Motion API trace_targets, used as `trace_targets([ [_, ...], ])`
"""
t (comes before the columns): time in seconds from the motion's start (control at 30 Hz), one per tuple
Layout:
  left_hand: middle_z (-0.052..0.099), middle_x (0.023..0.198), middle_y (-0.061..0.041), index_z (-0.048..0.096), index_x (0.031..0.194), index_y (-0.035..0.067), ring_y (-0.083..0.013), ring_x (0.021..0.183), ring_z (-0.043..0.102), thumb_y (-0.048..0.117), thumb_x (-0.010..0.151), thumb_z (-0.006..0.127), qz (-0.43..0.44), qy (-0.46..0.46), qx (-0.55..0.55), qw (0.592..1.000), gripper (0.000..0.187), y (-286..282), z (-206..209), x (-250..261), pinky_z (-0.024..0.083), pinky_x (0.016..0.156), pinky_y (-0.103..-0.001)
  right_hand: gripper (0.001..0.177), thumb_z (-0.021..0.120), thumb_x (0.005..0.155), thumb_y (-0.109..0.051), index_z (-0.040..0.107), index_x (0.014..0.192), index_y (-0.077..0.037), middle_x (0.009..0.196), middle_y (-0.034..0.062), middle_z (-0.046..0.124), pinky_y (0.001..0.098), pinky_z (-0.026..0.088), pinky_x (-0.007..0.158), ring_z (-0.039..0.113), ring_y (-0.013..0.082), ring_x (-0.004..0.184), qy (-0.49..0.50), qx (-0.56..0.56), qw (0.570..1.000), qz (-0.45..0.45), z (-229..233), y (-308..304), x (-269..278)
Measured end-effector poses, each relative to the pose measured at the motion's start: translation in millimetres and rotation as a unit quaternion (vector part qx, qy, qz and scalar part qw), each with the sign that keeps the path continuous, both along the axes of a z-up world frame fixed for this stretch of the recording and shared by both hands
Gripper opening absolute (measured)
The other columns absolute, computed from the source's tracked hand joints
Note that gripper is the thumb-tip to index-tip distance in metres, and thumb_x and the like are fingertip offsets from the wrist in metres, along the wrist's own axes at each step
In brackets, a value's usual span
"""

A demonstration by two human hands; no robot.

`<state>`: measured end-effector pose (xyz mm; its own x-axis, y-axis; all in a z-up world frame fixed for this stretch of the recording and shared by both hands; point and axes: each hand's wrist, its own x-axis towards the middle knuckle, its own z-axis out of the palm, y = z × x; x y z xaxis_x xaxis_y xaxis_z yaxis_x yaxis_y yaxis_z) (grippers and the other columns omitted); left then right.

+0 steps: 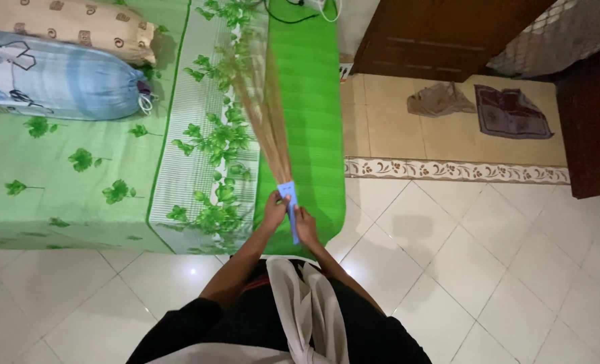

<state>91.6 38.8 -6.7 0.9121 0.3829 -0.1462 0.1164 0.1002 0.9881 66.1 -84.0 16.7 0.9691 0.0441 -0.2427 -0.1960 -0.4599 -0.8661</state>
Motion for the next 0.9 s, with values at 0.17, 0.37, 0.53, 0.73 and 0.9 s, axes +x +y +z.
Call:
trace_targets([
  [0.17,0.070,0.085,-0.007,0.062,0.107,-0.001,-0.0174,0.070,0.065,0.027,0.095,0.074,-0.069,0.057,-0.017,0.996,0.032,49.2,23.9,10.8,0.055,0.061,-0.036,0.054,0.042,0.107,-0.050,0.068,0.096,-0.004,0.075,0.0175,0.066,0.0469,0.051,0.064,0.065,0.0339,0.066,0.018,-0.011,1.000,0.010,-68.7,30.9,16.1],
  [0.37,0.071,0.080,-0.011,0.071,0.094,-0.002,-0.0178,0.066,0.065,0.034,0.095,0.077,-0.101,0.187,0.073,0.974,0.036,97.0,22.2,11.9,0.052,0.060,-0.037,0.052,0.041,0.109,-0.044,0.066,0.094,-0.002,0.083,0.0247,0.066,0.0515,0.051,0.069,0.065,0.0431,0.073,-0.042,-0.085,0.991,0.095,-59.9,67.7,-17.9],
  [0.53,0.069,0.081,-0.014,0.065,0.096,-0.001,-0.0219,0.071,0.062,0.030,0.093,0.079,-0.005,0.030,0.158,0.987,0.035,117.1,0.9,30.9,0.052,0.065,-0.040,0.049,0.043,0.108,-0.043,0.064,0.094,0.000,0.084,0.0254,0.066,0.0517,0.049,0.070,0.063,0.0447,0.075,-0.076,-0.014,0.997,-0.006,-8.9,126.1,16.8],
  [0.73,0.072,0.083,-0.011,0.065,0.099,0.001,-0.0200,0.073,0.067,0.030,0.090,0.074,-0.079,0.099,0.035,0.991,0.032,157.9,33.4,-2.2,0.053,0.064,-0.039,0.055,0.038,0.107,-0.048,0.068,0.099,-0.003,0.093,0.0283,0.067,0.0566,0.048,0.076,0.062,0.0502,0.085,-0.022,-0.084,0.994,0.068,-146.0,136.8,8.4],
  [0.9,0.072,0.084,-0.015,0.064,0.097,-0.001,-0.0258,0.074,0.067,0.030,0.091,0.073,-0.010,0.144,0.089,0.985,0.032,161.5,3.1,2.0,0.053,0.067,-0.042,0.053,0.039,0.104,-0.048,0.066,0.097,-0.003,0.091,0.0288,0.068,0.0557,0.051,0.075,0.066,0.0488,0.083,-0.042,-0.086,0.994,0.059,-92.1,151.7,3.9],
])
